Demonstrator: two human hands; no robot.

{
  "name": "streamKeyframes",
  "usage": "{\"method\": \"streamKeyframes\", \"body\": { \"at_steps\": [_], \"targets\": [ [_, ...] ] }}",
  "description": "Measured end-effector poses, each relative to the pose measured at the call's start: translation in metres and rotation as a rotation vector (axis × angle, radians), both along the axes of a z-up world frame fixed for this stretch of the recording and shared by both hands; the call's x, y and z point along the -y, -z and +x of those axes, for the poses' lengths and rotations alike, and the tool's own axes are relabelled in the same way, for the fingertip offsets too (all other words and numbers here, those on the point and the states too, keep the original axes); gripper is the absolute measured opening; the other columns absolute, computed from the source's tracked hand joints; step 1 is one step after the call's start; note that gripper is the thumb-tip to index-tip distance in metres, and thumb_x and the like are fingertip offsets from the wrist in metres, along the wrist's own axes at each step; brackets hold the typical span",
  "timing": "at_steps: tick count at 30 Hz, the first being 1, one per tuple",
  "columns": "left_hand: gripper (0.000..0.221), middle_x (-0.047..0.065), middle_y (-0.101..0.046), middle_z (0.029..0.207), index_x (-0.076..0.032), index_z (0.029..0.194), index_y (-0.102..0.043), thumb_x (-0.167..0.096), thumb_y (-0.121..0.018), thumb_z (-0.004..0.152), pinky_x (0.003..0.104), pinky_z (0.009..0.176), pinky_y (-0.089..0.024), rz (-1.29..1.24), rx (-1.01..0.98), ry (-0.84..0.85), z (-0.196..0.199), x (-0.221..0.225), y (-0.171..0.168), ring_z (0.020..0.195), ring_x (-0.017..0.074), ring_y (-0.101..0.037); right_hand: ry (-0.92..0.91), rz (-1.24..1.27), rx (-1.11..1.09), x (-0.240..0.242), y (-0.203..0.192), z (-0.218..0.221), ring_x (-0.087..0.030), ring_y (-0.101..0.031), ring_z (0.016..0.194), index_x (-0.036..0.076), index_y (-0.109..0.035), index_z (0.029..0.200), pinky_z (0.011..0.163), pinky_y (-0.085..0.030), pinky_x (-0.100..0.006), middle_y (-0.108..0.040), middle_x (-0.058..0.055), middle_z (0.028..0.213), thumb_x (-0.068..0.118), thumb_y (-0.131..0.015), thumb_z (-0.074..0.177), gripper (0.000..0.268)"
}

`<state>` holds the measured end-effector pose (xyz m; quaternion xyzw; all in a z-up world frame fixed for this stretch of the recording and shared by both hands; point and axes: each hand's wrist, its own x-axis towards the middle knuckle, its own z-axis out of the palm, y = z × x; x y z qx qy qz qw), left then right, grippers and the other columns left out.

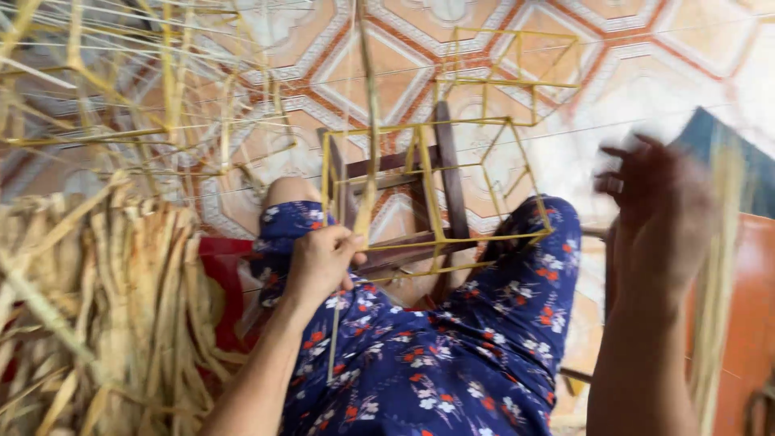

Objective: Hand-weaving bamboo strips into geometric lantern frames.

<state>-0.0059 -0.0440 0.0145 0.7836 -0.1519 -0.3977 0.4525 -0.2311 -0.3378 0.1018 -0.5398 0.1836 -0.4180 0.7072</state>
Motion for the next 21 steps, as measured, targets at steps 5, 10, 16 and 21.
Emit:
{"method": "streamKeyframes", "body": {
  "at_steps": [5,10,16,21],
  "targets": [
    [0.025,0.006,-0.078,0.072,-0.003,0.09,-0.075,-0.025,-0.066,0.097,0.03,0.04,-0.051,0.071,0.268,-0.029,-0.009,0.004,0.002,0.042,0.0147,-0.067,0.524,-0.286,-0.787,0.038,0.09,-0.164,-0.016,-0.063,0.081,0.003,-0.073,0.123,0.068,-0.051,-0.029,-0.074,-0.009,0.105,0.021,-0.066,0.109,0.023],
    [0.025,0.004,-0.079,0.074,-0.003,0.088,-0.075,-0.025,-0.067,0.096,0.028,0.037,-0.048,0.057,0.216,-0.052,-0.01,0.005,-0.001,0.041,0.0134,-0.065,0.792,-0.587,-1.37,0.035,0.138,-0.288,-0.022,-0.068,0.089,0.008,-0.078,0.113,0.081,-0.053,-0.038,-0.072,-0.012,0.105,0.022,-0.075,0.106,0.016],
    [0.029,0.004,-0.078,0.075,-0.001,0.085,-0.073,-0.027,-0.066,0.097,0.026,0.036,-0.047,0.043,0.159,-0.05,-0.008,0.002,0.003,0.041,0.0122,-0.064,0.815,-0.519,-1.526,0.023,0.15,-0.293,-0.025,-0.068,0.091,0.008,-0.078,0.104,0.084,-0.054,-0.04,-0.07,-0.011,0.105,0.031,-0.085,0.096,0.026],
    [0.029,0.005,-0.078,0.076,-0.001,0.085,-0.073,-0.028,-0.066,0.097,0.026,0.037,-0.047,0.04,0.149,-0.052,-0.006,0.0,0.005,0.042,0.0124,-0.065,0.833,-0.31,-1.387,0.042,0.159,-0.312,-0.018,-0.07,0.087,0.007,-0.078,0.111,0.082,-0.055,-0.035,-0.074,-0.008,0.101,0.026,-0.08,0.099,0.022]
  ]
}}
